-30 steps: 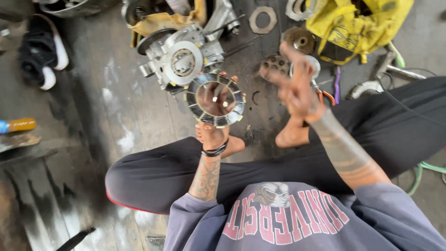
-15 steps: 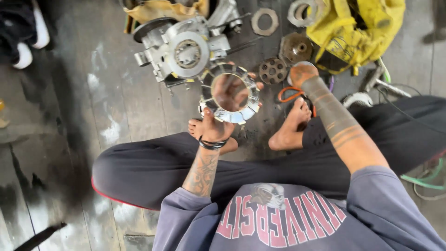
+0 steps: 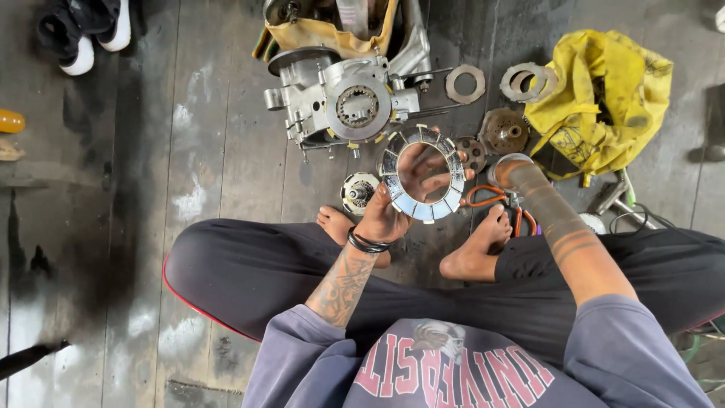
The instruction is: The person is inspecting and organizing various motorcycle clutch plates and engine components on the floor.
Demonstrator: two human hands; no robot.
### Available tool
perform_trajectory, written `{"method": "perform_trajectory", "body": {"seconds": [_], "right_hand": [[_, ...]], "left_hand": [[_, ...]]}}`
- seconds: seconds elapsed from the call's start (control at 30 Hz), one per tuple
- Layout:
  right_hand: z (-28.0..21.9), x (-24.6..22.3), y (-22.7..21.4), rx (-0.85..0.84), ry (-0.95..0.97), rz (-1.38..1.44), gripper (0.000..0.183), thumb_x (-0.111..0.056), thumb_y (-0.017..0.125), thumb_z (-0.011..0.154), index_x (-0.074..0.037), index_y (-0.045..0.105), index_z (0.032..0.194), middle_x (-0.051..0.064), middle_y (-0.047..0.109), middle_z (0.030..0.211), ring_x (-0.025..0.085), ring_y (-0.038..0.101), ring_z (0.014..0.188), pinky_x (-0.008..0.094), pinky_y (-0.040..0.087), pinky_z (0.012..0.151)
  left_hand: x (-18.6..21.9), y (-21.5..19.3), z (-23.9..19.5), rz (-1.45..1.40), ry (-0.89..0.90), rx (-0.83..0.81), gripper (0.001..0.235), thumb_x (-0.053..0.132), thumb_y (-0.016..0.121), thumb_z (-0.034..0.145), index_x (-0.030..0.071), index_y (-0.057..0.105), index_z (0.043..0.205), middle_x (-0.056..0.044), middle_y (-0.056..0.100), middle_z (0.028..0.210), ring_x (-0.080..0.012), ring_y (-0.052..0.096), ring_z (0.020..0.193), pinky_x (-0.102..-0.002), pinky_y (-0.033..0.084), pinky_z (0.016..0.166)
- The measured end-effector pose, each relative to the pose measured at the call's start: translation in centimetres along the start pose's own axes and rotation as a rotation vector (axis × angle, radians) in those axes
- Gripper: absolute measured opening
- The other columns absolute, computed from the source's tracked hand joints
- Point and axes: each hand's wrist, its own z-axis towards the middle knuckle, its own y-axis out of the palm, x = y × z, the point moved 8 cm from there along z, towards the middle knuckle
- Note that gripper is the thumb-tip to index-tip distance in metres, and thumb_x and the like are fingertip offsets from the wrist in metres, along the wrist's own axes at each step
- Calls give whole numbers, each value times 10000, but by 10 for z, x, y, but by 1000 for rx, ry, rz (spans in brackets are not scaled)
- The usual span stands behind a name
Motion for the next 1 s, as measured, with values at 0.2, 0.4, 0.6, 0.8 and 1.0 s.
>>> {"method": "perform_trajectory", "body": {"seconds": [0.2,0.4,0.6,0.8,1.0], "right_hand": [[-6,0,-1,-135,17,19,403,-442,639,841,-148,803,1064,106,793,1069,274,745,1081,501,605,850],[18,15,29,-230,-27,23,369,-399,600,850,-156,824,1013,81,811,1038,257,757,1071,494,601,857],[-59,-6,-28,-318,-113,-70,329,-214,555,851,-228,812,1057,-32,797,1032,106,752,998,215,587,791],[-162,-30,-138,-268,-186,283,490,-186,434,871,-31,775,1187,238,770,1167,389,702,1164,476,556,1003],[-136,-5,-115,126,-261,387,346,-232,555,877,-139,777,1125,183,775,1111,394,710,1110,465,586,993]], "left_hand": [[-8,-10,4,-2,-77,-57,873,577,544,980,54,263,1619,-256,390,1566,-473,528,1345,-537,612,918],[-5,-13,3,86,-180,-147,1151,776,658,812,46,264,1609,-269,446,1446,-393,584,1254,-471,655,852],[-1,15,8,118,-181,-128,1054,739,634,864,76,299,1612,-244,466,1462,-371,584,1261,-468,651,851],[-8,13,4,73,-145,-97,1058,693,581,880,14,237,1613,-263,445,1462,-381,608,1250,-497,638,884],[-10,12,-1,113,-49,-86,949,640,515,934,-19,300,1583,-253,381,1559,-399,456,1408,-554,446,1132]]}}
